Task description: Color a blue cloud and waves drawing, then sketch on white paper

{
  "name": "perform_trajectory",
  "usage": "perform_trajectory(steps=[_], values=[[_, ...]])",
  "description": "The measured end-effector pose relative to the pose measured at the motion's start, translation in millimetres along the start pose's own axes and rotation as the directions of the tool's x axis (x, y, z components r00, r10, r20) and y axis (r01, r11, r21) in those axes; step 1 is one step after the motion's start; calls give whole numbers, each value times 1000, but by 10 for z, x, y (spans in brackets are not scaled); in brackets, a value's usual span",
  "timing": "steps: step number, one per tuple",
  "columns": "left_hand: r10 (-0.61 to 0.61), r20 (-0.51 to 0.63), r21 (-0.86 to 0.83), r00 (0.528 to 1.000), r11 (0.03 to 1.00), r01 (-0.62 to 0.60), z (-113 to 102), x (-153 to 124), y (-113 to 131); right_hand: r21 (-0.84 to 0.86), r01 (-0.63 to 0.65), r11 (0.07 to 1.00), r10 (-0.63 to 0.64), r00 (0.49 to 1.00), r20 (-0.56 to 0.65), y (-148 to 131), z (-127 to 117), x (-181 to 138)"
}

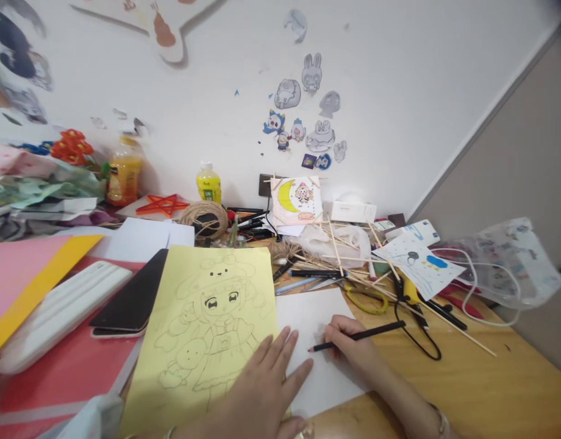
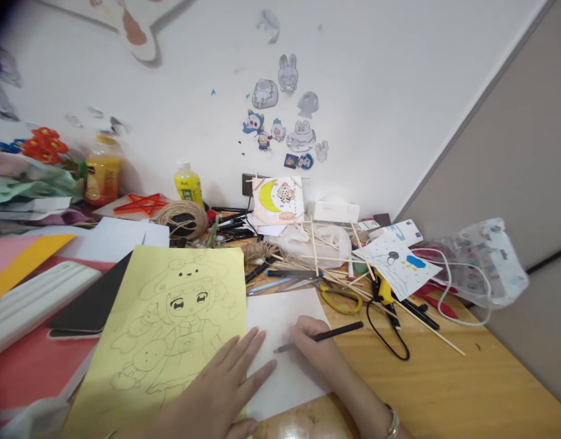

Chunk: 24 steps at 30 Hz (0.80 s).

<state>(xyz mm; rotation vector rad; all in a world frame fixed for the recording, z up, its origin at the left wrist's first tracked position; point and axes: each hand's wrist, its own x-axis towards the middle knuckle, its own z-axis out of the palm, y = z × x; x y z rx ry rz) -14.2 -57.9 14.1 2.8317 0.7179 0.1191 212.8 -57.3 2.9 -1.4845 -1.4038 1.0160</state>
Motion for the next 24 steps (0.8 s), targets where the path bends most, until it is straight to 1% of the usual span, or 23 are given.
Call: perform_trajectory(steps=[5, 7, 10, 13, 17, 20, 24], values=[[-8, 28, 44, 1000, 999, 7, 23, 8, 5, 32, -24, 999, 24, 1000, -2, -15, -4, -5], [-2, 14, 47, 1000, 999, 1, 25, 10, 8, 43, -28, 999, 28, 1000, 2, -13, -6, -10], [1, -15, 44, 1000, 999, 0, 43, -1, 2, 71, -35, 997, 37, 999, -34, 13, -17, -20], [10, -58, 54, 998, 999, -7, 88, -25, -17, 2, 0, 1000, 0, 997, -79, 54, -35, -25], [18, -106, 51, 994, 999, -12, 148, -35, -45, -119, 55, 991, -65, 995, -79, 75, -43, -21], [13, -77, 36, 997, 999, -11, 128, -26, -44, -140, 46, 989, -56, 996, -71, 64, -38, -24], [3, -16, 7, 1000, 1000, -3, 30, -13, -11, -125, 44, 991, -53, 996, -71, 51, -35, -33]])
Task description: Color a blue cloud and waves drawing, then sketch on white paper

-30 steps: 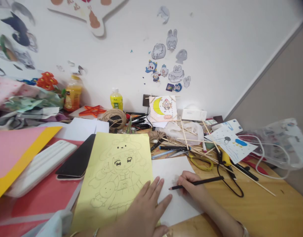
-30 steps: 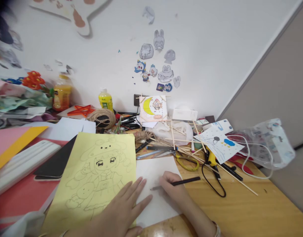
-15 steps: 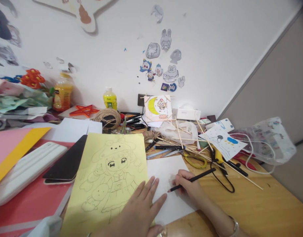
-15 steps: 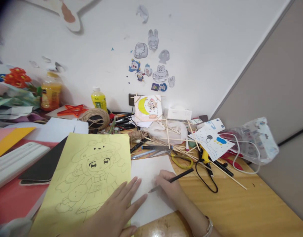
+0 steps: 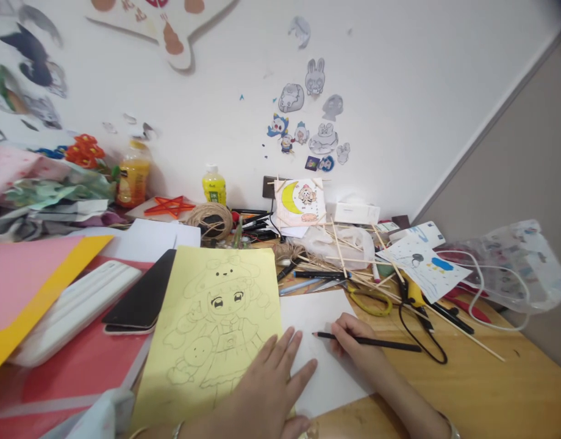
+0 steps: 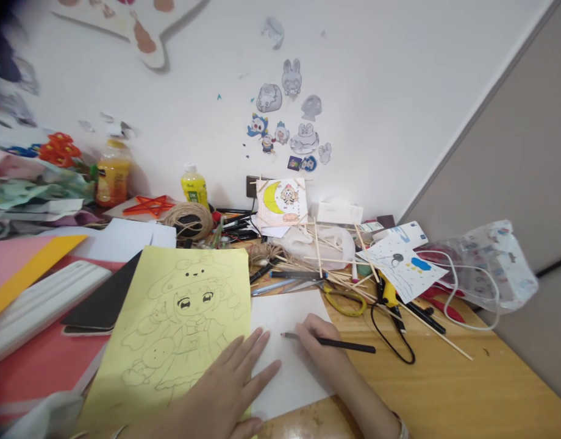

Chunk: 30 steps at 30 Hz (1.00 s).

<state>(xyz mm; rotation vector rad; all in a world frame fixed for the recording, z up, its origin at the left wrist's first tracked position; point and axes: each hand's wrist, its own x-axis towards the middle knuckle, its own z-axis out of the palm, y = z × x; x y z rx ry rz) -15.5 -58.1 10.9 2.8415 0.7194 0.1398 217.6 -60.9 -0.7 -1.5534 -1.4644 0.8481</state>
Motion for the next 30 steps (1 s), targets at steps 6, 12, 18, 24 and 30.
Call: perform_trajectory(steps=[6, 12, 18, 24, 30], values=[[-13, 34, -6, 999, 1000, 13, -47, 0, 21, 29, -2, 1000, 3, 1000, -8, -4, 10, 12], [-5, 4, 7, 1000, 1000, 5, 31, -1, -11, 21, 3, 1000, -3, 1000, 3, 39, 12, 22], [14, -38, 39, 999, 999, -13, 46, 1, -19, 3, -17, 1000, 17, 1000, 1, 39, 10, 28], [-6, 9, 67, 1000, 998, 5, -16, 9, 11, -54, -27, 998, 26, 1000, -3, -8, -1, 28], [19, -46, 60, 999, 998, -17, 42, -3, -16, 19, -19, 1000, 19, 1000, 15, -4, 0, 22]])
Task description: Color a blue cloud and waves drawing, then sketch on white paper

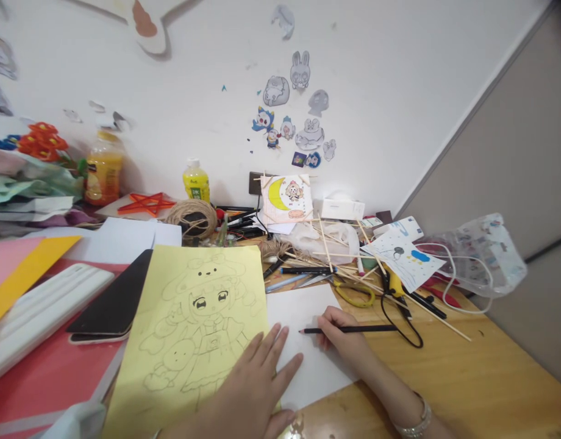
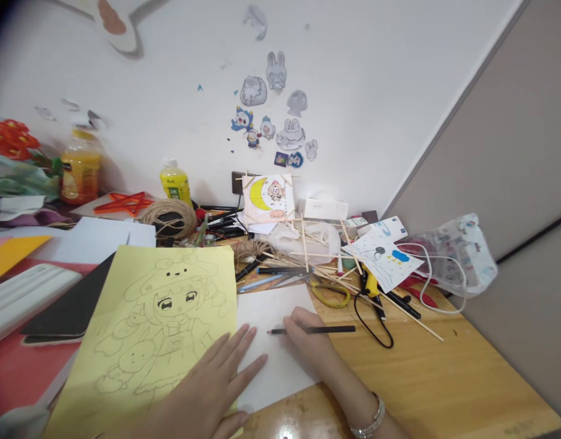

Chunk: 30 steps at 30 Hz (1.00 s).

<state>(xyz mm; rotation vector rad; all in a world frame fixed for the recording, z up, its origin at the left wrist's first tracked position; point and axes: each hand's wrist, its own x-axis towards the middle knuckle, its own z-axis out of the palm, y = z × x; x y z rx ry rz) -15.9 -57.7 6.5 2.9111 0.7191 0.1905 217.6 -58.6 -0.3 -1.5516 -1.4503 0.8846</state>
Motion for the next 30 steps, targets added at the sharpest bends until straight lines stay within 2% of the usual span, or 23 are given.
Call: perform_trajectory(steps=[5, 14, 18, 22, 30], values=[[12, -38, 5, 999, 1000, -12, 22, -17, -6, 61, -15, 998, 16, 1000, -8, 13, 10, 2], [-6, 32, 58, 999, 998, 4, -36, 19, 15, 76, -30, 997, 30, 999, -9, 20, 7, 9], [9, 16, 46, 1000, 999, -9, -32, 27, 15, 105, -63, 992, 62, 998, 16, 1, 3, 11], [11, 6, 34, 1000, 999, -11, -25, 25, 9, 107, -45, 993, 45, 999, -2, -3, -3, 22], [37, -76, 40, 996, 999, -34, 45, -5, -16, 161, -76, 984, 73, 997, 23, -34, -5, 15]])
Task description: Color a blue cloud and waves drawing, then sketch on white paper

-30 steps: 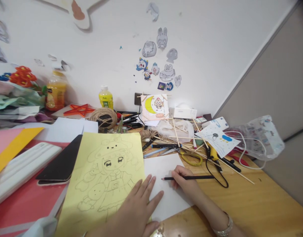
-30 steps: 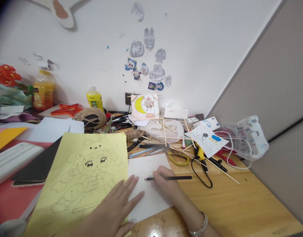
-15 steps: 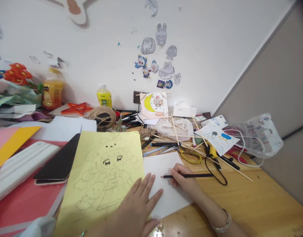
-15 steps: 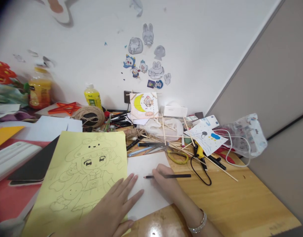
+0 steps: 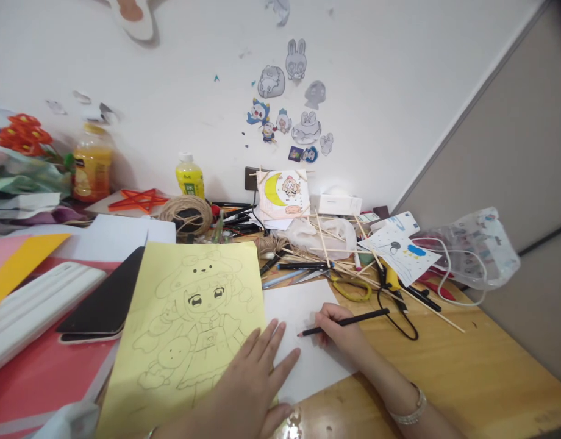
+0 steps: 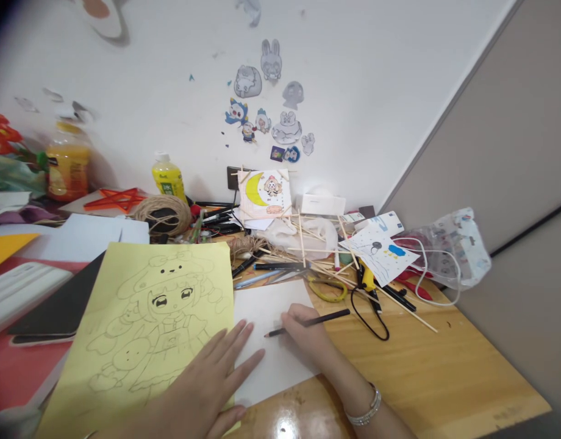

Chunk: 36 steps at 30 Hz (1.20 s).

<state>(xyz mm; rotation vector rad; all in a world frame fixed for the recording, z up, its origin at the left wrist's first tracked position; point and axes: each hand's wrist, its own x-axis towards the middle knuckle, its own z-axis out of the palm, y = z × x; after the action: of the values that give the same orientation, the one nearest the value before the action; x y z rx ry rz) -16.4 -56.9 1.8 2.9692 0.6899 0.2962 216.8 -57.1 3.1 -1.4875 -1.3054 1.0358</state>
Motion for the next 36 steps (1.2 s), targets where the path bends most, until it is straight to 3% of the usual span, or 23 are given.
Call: perform_trajectory(steps=[11, 18, 22, 26, 32, 36], values=[[-1, 29, 28, 1000, 1000, 1, -36, 19, 0, 121, -90, 989, 87, 996, 26, 37, 2, 22], [11, -48, 23, 999, 1000, -10, 183, -15, -31, 166, -126, 978, 124, 992, 20, 6, 2, 13], [1, -21, 13, 1000, 1000, -1, 131, -11, -22, 104, -54, 993, 52, 998, 17, -36, 3, -8], [8, 14, 6, 1000, 1000, -9, 47, 0, -11, 99, -80, 992, 79, 997, 19, -29, -4, -8], [-7, -18, 18, 1000, 1000, 7, 182, -3, -28, 54, -6, 999, 5, 1000, 21, 20, -16, -2], [4, -30, 21, 1000, 1000, -4, 132, -1, -26, -16, 44, 999, -44, 999, -20, 39, -22, 0]])
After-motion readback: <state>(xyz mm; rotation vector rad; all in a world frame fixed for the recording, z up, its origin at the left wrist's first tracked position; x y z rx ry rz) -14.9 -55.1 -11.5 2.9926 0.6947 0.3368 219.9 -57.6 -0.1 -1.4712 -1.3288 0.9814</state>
